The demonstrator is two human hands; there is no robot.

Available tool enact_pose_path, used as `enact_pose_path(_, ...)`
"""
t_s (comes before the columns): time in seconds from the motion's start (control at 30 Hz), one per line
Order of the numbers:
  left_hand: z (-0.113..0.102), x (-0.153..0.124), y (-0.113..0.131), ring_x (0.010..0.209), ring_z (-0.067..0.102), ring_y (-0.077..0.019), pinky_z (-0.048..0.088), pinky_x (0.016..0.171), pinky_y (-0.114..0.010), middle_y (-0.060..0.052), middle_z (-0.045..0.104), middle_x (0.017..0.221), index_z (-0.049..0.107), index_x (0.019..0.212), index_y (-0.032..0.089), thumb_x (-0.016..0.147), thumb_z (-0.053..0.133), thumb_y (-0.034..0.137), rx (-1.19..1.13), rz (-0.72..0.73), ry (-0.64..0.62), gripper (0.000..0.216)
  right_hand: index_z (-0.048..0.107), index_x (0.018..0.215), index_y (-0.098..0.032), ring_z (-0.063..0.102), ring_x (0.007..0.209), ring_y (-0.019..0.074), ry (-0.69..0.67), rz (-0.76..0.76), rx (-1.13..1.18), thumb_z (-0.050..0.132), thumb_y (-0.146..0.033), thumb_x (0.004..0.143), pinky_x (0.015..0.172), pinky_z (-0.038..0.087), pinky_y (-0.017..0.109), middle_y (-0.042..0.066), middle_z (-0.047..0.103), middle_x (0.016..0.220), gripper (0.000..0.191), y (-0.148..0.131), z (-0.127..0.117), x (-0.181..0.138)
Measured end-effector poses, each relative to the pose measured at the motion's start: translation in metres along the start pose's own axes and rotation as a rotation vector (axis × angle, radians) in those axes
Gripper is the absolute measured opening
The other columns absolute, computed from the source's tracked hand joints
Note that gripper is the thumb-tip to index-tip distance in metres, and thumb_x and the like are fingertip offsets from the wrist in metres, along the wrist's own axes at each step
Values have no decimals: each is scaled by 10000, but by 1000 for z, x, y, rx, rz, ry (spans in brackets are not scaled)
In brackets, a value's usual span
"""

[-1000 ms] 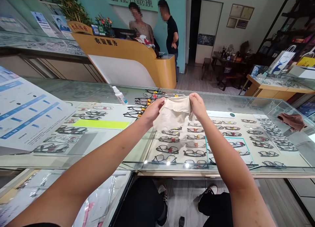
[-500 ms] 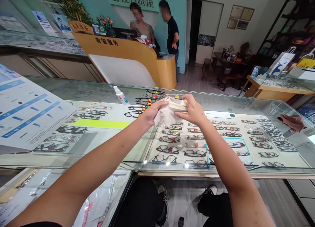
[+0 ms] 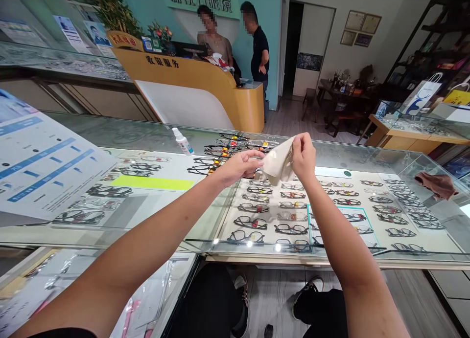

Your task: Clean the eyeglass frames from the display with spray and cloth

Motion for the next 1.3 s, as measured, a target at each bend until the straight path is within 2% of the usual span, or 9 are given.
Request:
enact_pose_path(0.1, 4, -5, 11, 531, 285, -82, 282, 568, -240, 112, 297, 590, 648, 1055, 169, 697, 862, 507, 272, 155, 33, 537, 439, 781, -251, 470, 685, 154, 3, 39, 133, 464, -738, 953, 660, 401, 311, -14, 491, 724, 517, 4, 2, 3)
enact_pose_path(0.23, 22, -27, 37, 775, 523, -167, 447, 748, -316, 4, 551, 867, 594, 1177, 195, 683, 880, 549, 641, 533, 166, 672, 452, 748, -251, 376, 597, 126, -128, 131, 262, 547, -804, 874, 564, 332, 289, -40, 429, 655, 575, 5, 23, -4)
enact_pose_path(0.33, 41, -41, 41, 1009, 617, -255, 508, 888, -390, -103, 630, 1146, 532, 1228, 201, 688, 855, 676, 750, 725, 171, 789, 423, 693, -244, 362, 585, 114, -198, 159, 299, 586, -805, 850, 559, 327, 280, -48, 408, 624, 604, -2, 37, -14)
enact_pose_path(0.43, 45, -48, 41, 1098, 641, -284, 521, 951, -418, -135, 639, 1239, 492, 1271, 200, 740, 805, 715, 784, 816, 224, 803, 423, 680, -242, 376, 571, 107, -279, 180, 335, 639, -786, 826, 553, 331, 275, -54, 430, 601, 603, -10, 49, -24)
enact_pose_path(0.63, 27, -50, 53, 901, 656, -198, 501, 834, -342, -71, 704, 996, 602, 1041, 194, 1017, 533, 396, 745, 805, 377, 215, 437, 724, -248, 384, 559, 100, -381, 181, 375, 768, -670, 783, 547, 316, 268, -65, 483, 607, 540, -16, 59, -32)
enact_pose_path(0.83, -2, -40, 56, 807, 631, -162, 494, 766, -298, -44, 681, 881, 569, 912, 198, 1004, 517, 413, 447, 672, 437, 240, 455, 764, -253, 414, 551, 106, -381, 160, 326, 770, -608, 812, 550, 323, 274, -62, 515, 612, 477, -13, 57, -30)
enact_pose_path(1.0, 9, -29, 46, 701, 537, -142, 433, 681, -285, 6, 609, 782, 548, 830, 203, 822, 772, 489, 533, 557, 313, 363, 471, 754, -255, 526, 585, 135, -418, 219, 386, 809, -641, 757, 582, 400, 291, -40, 594, 638, 513, -10, 62, -33)
enact_pose_path(1.13, 12, -33, 52, 710, 524, -153, 420, 685, -297, -6, 602, 763, 578, 798, 201, 892, 671, 421, 585, 603, 324, 257, 481, 756, -252, 572, 625, 149, -424, 224, 407, 820, -615, 755, 626, 434, 303, -29, 621, 659, 497, -10, 64, -34)
enact_pose_path(1.3, 5, -30, 53, 768, 560, -162, 440, 743, -305, -16, 627, 818, 594, 828, 197, 901, 591, 343, 496, 602, 329, 163, 461, 756, -246, 429, 583, 111, -395, 140, 256, 759, -508, 828, 591, 343, 276, -59, 537, 627, 403, -13, 56, -30)
Point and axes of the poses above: each hand's wrist, its own x-axis towards the middle knuckle, its own z-axis out of the palm, y = z × x, the point moved 10 cm from there along x, towards the middle knuckle
